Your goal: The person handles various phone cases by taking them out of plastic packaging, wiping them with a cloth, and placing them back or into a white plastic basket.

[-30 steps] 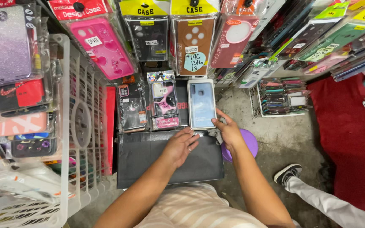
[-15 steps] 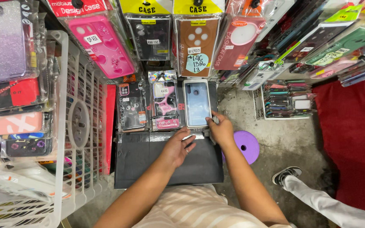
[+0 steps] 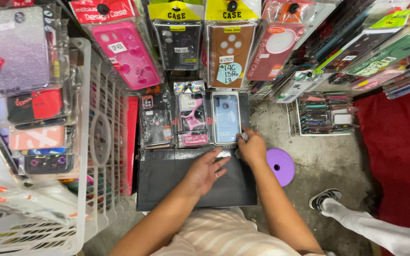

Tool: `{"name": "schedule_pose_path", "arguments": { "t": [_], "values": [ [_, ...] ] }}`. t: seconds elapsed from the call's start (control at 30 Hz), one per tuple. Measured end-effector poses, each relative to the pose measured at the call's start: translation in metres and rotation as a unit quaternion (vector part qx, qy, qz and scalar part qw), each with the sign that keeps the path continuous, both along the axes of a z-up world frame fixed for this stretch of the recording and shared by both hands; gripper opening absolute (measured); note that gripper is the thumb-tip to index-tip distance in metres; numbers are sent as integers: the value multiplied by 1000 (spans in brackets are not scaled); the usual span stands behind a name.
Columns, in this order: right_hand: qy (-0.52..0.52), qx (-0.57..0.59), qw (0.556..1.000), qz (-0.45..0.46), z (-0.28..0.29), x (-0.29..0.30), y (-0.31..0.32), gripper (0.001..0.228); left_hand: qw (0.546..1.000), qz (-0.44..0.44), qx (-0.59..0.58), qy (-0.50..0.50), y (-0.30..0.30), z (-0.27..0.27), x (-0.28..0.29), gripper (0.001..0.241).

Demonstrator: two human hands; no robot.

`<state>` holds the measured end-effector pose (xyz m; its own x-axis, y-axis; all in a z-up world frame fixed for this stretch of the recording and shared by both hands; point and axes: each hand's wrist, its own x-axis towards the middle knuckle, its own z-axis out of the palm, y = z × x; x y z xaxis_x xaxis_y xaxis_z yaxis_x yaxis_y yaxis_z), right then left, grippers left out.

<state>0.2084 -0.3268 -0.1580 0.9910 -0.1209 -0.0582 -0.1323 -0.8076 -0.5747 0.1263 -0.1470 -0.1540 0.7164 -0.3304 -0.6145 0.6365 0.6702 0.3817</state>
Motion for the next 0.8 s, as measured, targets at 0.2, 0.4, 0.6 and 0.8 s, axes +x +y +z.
{"name": "schedule_pose_path", "arguments": {
  "t": [0.2,0.4,0.6,0.8],
  "values": [
    [21,-10,1000,-10,12,-4,4,43,985,-98,-24,-143,34,82,-32,62],
    [-196,14,978,74,55,-14,52,34,945,-178,-43,-270,97,188,-67,58],
    [3,476,879,11,147,-40,133,30,893,-203,-7,-402,182,255,-101,63],
    [-17,445,874,194,215,-81,227,21,901,-25,-49,-431,265,277,-133,71]
  ]
}}
